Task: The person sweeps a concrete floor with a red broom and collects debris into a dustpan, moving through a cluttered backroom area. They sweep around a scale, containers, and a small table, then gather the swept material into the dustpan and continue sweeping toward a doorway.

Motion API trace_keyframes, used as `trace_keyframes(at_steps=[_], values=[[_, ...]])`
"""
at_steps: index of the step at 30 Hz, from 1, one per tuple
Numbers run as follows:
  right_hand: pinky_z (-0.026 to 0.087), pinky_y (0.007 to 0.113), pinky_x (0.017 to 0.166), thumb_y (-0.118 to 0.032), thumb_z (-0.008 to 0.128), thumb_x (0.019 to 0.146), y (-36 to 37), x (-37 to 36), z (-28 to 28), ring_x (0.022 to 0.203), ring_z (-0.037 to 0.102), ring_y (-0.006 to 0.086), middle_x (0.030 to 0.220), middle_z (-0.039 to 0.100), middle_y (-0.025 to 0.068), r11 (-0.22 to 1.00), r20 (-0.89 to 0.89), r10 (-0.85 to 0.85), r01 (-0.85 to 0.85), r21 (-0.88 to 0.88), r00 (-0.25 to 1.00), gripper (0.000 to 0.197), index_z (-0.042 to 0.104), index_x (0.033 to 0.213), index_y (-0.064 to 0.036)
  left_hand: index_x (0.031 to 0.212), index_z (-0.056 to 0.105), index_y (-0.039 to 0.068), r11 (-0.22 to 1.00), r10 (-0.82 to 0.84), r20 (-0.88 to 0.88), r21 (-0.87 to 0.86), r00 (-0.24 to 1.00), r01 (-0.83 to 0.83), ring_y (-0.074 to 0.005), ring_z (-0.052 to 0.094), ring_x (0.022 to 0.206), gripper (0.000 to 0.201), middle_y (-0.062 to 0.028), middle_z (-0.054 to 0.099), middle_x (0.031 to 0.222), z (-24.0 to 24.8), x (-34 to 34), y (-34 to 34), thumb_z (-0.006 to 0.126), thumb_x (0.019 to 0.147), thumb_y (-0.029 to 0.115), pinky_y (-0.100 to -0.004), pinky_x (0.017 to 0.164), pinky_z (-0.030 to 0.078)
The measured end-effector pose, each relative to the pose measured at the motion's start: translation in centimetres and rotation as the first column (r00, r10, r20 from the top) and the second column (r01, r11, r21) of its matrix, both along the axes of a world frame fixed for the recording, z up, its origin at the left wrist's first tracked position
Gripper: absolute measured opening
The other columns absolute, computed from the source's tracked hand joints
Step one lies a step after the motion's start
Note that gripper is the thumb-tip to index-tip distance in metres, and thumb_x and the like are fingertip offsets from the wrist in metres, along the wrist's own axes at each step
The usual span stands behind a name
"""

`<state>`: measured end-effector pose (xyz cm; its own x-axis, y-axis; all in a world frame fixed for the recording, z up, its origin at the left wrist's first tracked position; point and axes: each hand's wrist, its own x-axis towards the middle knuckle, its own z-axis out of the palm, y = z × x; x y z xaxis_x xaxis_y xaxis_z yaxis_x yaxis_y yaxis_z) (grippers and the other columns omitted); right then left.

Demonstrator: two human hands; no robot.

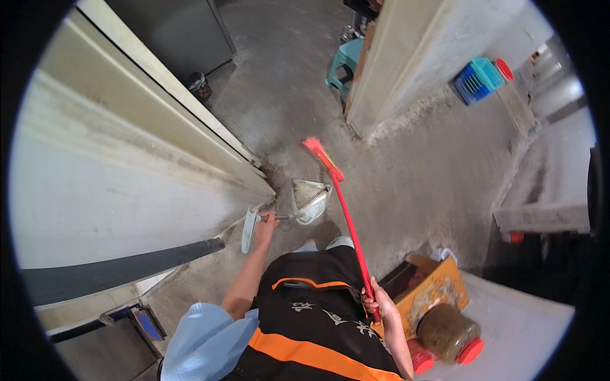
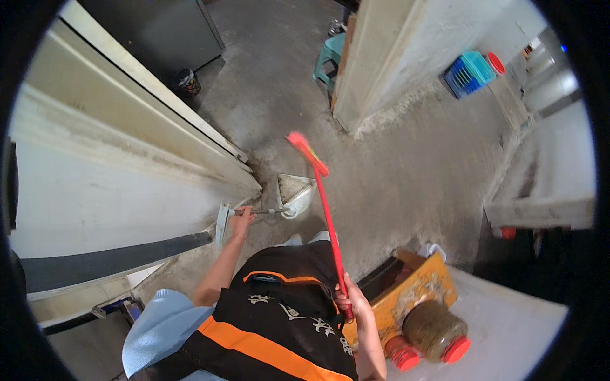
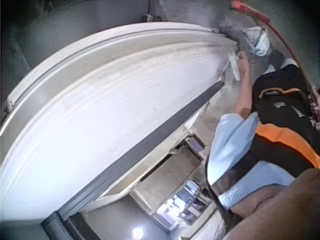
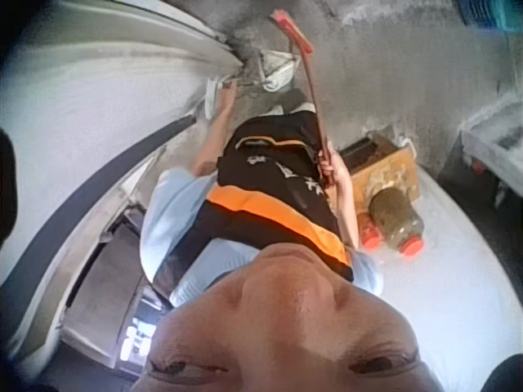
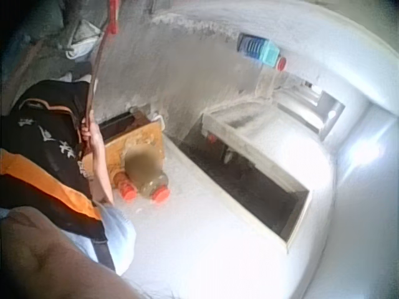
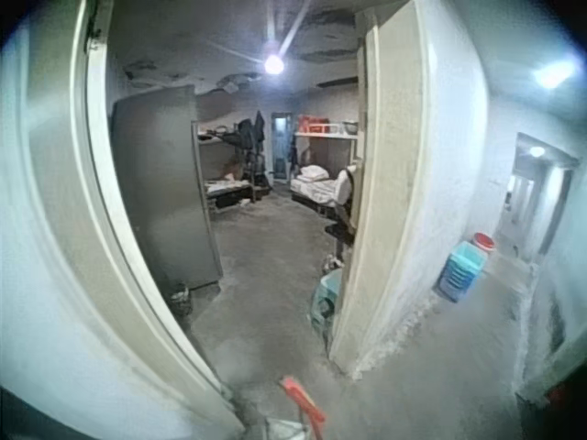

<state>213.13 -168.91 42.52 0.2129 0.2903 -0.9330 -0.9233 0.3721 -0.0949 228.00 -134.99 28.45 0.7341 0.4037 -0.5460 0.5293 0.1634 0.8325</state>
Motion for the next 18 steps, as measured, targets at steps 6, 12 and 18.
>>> trace_keyframes(at_steps=[6, 12, 18], values=[[0.019, 0.017, 0.029, -0.053, 0.034, 0.083, -3.0, 18.6, -2.7, 0.034, 0.024, 0.0042, 0.048, 0.03, -0.0042, 0.979, 0.027, 0.201, -0.202, 0.028, 0.979, 0.044, 0.04, 0.072, -0.0112, 0.094, 0.054, 0.0, 0.988, 0.036, -0.165, 0.152, 0.986, -0.011, -0.0134, 0.057, 0.073, 0.04, -0.0009, 0.058, 0.071, -5.6, 7.9, -1.1, 0.045, 0.082, 0.038, -0.0261, 0.068, 0.042], [0.02, 0.02, 0.027, -0.048, 0.034, 0.085, -4.7, 39.9, -6.8, 0.032, 0.025, 0.0069, 0.045, 0.03, -0.0025, 0.957, 0.055, 0.277, -0.28, 0.078, 0.959, 0.042, 0.04, 0.07, -0.0094, 0.096, 0.051, 0.005, 0.964, 0.227, 0.224, -0.192, 0.948, -0.185, -0.0128, 0.055, 0.082, 0.034, -0.0049, 0.056, 0.088, -15.2, 12.2, -0.4, 0.047, 0.082, 0.035, -0.0234, 0.075, 0.041], [0.022, 0.022, 0.031, -0.046, 0.035, 0.085, 0.6, 57.1, -16.6, 0.036, 0.028, 0.0078, 0.047, 0.029, -0.001, 0.901, 0.231, 0.429, -0.432, -0.042, 0.873, 0.038, 0.037, 0.07, -0.0116, 0.087, 0.052, 0.006, 0.972, 0.188, 0.044, 0.136, 0.981, -0.193, -0.015, 0.05, 0.075, 0.028, -0.0033, 0.053, 0.075, -18.2, 18.9, -0.6, 0.044, 0.082, 0.033, -0.0266, 0.074, 0.037]])
